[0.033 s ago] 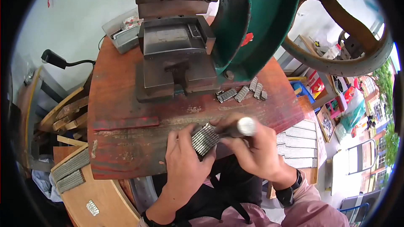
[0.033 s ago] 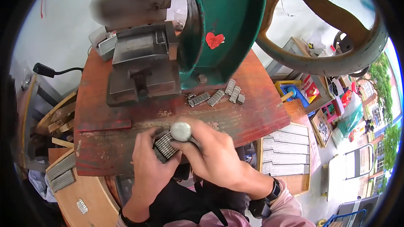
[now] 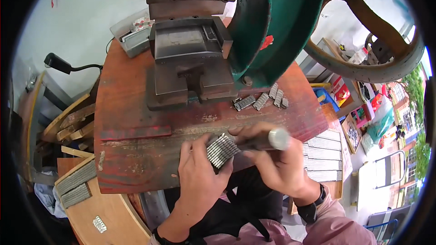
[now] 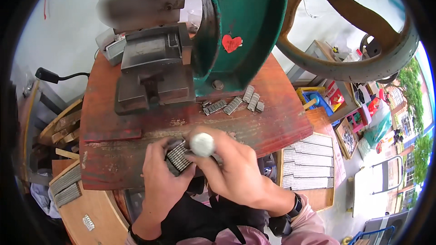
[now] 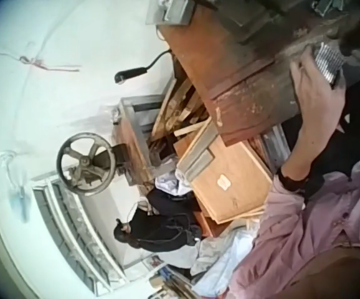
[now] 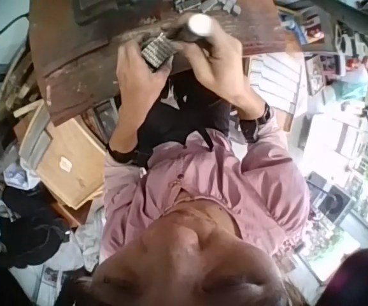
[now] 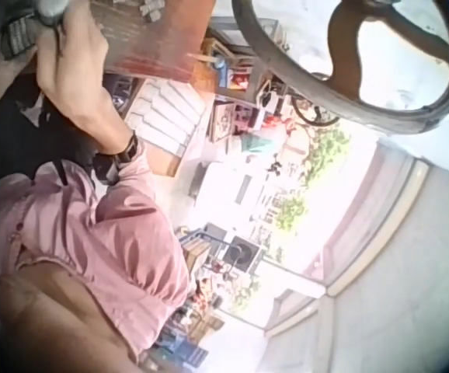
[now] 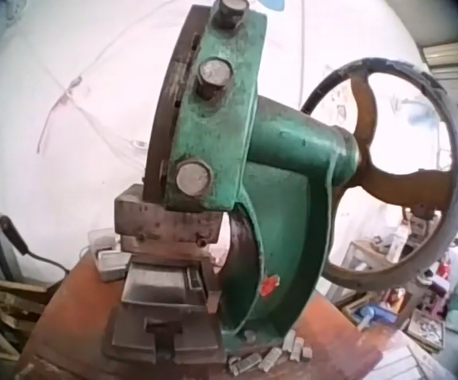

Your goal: Use a manual press machine to stamp small metal components and finish them with a punch tool.

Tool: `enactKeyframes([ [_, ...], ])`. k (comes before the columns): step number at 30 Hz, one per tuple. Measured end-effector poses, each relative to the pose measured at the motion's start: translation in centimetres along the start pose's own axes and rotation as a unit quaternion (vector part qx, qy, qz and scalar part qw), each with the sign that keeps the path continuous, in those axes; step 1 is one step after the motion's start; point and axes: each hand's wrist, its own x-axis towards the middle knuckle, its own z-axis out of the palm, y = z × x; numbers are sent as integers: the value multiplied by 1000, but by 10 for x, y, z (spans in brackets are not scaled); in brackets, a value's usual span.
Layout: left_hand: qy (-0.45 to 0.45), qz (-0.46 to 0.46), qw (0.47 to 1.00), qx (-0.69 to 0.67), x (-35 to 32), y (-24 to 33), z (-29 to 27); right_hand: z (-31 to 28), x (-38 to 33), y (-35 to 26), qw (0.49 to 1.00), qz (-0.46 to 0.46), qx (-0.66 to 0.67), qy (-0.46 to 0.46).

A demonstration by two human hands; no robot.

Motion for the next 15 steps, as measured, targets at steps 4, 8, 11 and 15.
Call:
enactKeyframes([
  [4,2,12,1000,6,1,0,-1,-1,-3,2,996,30,-70,-55],
  [8,-1,46,999,12,2,0,-2,-1,-3,3,995,64,-49,-66],
  [11,0,47,999,9,2,1,-2,-2,-3,4,1000,-24,13,10],
  [15,-1,50,999,12,3,1,-2,-4,-4,3,997,37,-62,-41],
])
